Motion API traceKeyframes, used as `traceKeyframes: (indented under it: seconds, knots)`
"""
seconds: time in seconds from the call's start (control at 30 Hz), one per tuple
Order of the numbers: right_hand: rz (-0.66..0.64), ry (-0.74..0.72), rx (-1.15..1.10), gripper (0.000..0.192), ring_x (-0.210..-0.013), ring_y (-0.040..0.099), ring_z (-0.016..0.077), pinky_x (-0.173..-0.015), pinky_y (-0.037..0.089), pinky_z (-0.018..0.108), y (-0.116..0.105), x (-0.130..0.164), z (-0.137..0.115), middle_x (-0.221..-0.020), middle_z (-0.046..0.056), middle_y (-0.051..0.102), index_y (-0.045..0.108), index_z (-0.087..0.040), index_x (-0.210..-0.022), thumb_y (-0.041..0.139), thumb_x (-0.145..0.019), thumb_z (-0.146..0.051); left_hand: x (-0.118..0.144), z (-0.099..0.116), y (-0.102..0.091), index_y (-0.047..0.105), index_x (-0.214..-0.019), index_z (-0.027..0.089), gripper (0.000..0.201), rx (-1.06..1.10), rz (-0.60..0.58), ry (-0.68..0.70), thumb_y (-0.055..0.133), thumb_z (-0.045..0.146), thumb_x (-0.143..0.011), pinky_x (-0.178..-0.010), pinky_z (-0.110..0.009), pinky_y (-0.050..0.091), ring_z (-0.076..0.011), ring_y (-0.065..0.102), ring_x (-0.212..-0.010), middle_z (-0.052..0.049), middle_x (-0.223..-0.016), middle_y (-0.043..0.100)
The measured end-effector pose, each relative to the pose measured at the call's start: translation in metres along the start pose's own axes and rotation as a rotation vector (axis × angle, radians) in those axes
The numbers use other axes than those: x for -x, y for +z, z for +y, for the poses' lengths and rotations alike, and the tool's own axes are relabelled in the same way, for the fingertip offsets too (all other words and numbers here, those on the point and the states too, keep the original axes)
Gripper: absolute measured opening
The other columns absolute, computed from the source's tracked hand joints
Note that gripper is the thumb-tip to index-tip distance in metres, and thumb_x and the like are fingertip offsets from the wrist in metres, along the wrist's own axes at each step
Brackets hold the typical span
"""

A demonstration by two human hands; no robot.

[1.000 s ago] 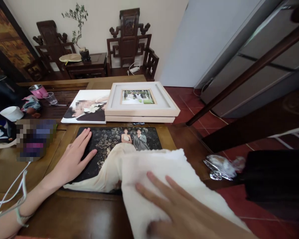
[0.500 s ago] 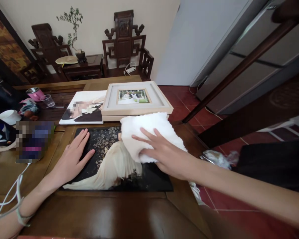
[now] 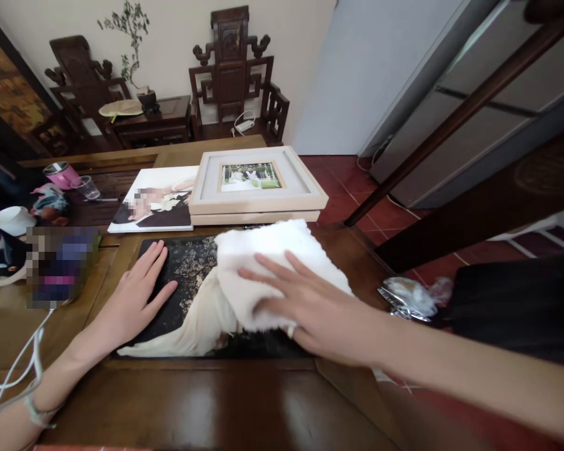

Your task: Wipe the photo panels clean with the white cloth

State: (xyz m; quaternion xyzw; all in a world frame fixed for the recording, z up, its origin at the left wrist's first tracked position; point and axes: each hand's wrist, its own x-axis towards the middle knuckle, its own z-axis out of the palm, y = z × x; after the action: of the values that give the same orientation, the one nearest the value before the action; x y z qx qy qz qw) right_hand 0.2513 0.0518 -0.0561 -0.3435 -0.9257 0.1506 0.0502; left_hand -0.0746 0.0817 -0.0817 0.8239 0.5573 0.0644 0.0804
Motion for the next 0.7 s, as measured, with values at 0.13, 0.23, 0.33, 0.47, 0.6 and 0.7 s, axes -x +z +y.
traceKeyframes:
  seconds: [0.13,0.23,0.33,0.47,0.6,0.7]
  knots:
    - [0.078,0.029,0.078,0.054,-0.144,0.021,0.0382,-0.109,0.024,0.070,-0.006,-0.015,0.026,-0.151,0.014,0.042,0.060,-0.016,-0.126,0.049,-0.076,0.001,0.000,0.002,-0.002,0.019,-0.154,0.022,0.071,0.008,-0.001,-0.021,0.030,0.061,-0.096,-0.116,-0.055,0.025,-0.0283,0.018,-0.149,-0.009,-0.163,0.017]
    - [0.118,0.014,0.079,0.043,-0.143,0.021,0.0424,-0.109,0.022,0.071,0.004,-0.008,0.012,-0.151,0.015,0.041,0.066,-0.016,-0.116,0.055,-0.077,-0.004,0.000,0.004,-0.001,0.017,-0.154,0.023,0.071,0.029,0.000,-0.044,0.030,0.061,-0.095,-0.116,-0.057,0.024,-0.0286,0.018,-0.149,-0.009,-0.163,0.017]
    - [0.172,-0.056,0.015,0.031,-0.143,0.019,0.0441,-0.108,0.024,0.072,0.024,0.013,-0.023,-0.150,0.014,0.043,0.073,-0.022,-0.104,0.062,-0.077,-0.010,0.000,0.004,0.001,0.017,-0.154,0.023,0.069,0.039,0.002,-0.044,0.029,0.059,-0.096,-0.117,-0.056,0.024,-0.0282,0.018,-0.149,-0.008,-0.163,0.015]
    - [0.255,-0.170,0.063,0.016,-0.143,0.026,0.0395,-0.113,0.030,0.061,0.046,0.038,-0.063,-0.150,0.006,0.045,0.074,-0.025,-0.098,0.063,-0.086,-0.027,-0.001,0.001,0.003,0.020,-0.154,0.023,0.065,0.047,0.000,-0.038,0.026,0.055,-0.098,-0.117,-0.055,0.024,-0.0278,0.018,-0.149,-0.007,-0.164,0.015]
    - [0.145,-0.211,-0.042,0.017,-0.144,0.023,0.0391,-0.113,0.020,0.067,0.042,0.030,-0.060,-0.152,0.005,0.043,0.075,-0.026,-0.096,0.063,-0.085,-0.025,0.000,-0.001,0.003,0.019,-0.154,0.024,0.062,0.041,0.010,-0.009,0.026,0.053,-0.099,-0.117,-0.055,0.023,-0.0279,0.018,-0.149,-0.007,-0.163,0.016]
    - [0.029,-0.119,-0.113,0.032,-0.146,0.013,0.0379,-0.113,0.012,0.069,0.024,0.006,-0.038,-0.155,0.007,0.036,0.072,-0.028,-0.108,0.063,-0.080,-0.016,0.000,-0.003,0.004,0.019,-0.154,0.022,0.063,0.038,0.008,0.012,0.026,0.052,-0.099,-0.118,-0.054,0.022,-0.0279,0.018,-0.149,-0.008,-0.163,0.016]
